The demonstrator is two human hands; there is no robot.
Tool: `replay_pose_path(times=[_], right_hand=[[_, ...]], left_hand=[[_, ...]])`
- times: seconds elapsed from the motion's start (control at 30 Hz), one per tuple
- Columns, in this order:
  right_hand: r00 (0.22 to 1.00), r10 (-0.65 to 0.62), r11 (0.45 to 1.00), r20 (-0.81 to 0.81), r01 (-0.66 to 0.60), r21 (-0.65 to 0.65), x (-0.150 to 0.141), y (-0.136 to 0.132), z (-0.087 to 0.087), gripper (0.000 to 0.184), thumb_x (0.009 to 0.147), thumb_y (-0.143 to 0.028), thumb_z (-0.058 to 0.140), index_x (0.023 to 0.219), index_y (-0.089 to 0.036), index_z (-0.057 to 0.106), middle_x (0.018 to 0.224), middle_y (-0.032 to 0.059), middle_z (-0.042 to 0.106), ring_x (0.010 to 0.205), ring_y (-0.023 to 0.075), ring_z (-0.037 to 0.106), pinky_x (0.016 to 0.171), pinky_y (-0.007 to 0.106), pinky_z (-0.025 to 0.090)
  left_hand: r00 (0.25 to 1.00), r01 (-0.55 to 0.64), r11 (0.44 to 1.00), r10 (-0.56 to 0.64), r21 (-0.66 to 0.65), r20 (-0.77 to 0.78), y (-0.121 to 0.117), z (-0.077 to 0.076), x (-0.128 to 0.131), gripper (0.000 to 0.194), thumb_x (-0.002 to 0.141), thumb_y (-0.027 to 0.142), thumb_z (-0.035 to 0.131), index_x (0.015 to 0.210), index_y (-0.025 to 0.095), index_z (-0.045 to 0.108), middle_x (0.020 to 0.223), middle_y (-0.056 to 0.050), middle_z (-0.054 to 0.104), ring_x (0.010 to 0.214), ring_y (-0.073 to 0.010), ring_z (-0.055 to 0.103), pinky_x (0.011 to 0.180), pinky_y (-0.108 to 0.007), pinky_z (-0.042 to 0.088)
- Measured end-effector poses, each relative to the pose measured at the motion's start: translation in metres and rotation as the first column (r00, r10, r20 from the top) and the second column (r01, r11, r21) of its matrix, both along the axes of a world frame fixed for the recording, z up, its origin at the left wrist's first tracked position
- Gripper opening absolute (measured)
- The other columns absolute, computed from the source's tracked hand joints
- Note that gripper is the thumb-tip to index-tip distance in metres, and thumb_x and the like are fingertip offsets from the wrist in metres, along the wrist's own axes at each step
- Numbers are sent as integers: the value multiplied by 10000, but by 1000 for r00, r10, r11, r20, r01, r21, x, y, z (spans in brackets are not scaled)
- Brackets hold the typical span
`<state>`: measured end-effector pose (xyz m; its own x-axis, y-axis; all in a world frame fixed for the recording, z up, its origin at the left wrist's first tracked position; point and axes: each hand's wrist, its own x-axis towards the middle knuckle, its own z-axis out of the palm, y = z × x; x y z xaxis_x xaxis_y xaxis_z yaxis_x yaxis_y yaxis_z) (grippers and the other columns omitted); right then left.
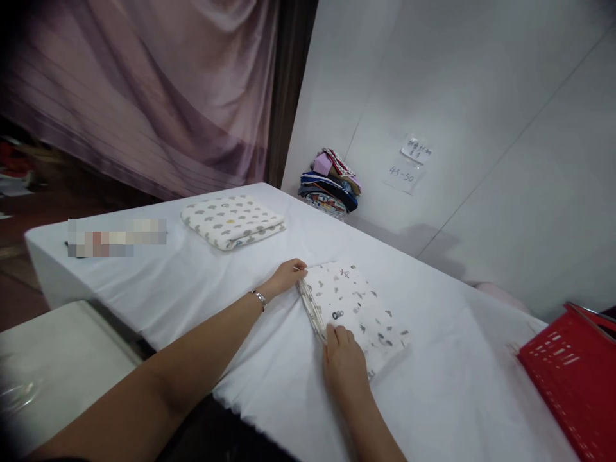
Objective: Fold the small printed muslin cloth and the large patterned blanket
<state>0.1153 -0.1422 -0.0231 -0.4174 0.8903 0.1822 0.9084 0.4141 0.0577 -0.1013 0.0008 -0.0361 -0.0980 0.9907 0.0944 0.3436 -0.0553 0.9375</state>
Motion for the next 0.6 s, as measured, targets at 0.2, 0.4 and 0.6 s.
replay_pose_path(times=[0.2, 0.4, 0.6], right_hand=[[997, 13, 995, -77, -21, -96, 2, 1, 16, 272, 877, -234, 444, 1128, -210, 544, 1023, 72, 581, 925, 195, 536, 718, 264, 419], [995, -9, 987, -97, -7, -161, -17, 30, 37, 201, 912, -320, 410, 900, -205, 574, 902, 35, 583, 837, 161, 558, 643, 239, 365], [999, -37, 993, -13, 36, -115, -39, 54, 30, 200, 921, -299, 399, 894, -179, 556, 901, 43, 582, 792, 153, 570, 604, 241, 332]], left_hand=[[1000, 16, 1000, -16, 0, 12, -1, 0, 1, 122, 742, 200, 577, 853, 171, 620, 846, -29, 642, 751, -134, 579, 646, -217, 446], [998, 7, 1000, -6, -11, 58, -3, 3, 2, 92, 750, 185, 561, 817, 159, 620, 782, -22, 643, 700, -122, 572, 618, -210, 441], [995, 11, 1000, -9, -22, 101, -5, 5, 3, 95, 744, 171, 556, 809, 148, 621, 750, -21, 637, 644, -109, 552, 557, -201, 417]])
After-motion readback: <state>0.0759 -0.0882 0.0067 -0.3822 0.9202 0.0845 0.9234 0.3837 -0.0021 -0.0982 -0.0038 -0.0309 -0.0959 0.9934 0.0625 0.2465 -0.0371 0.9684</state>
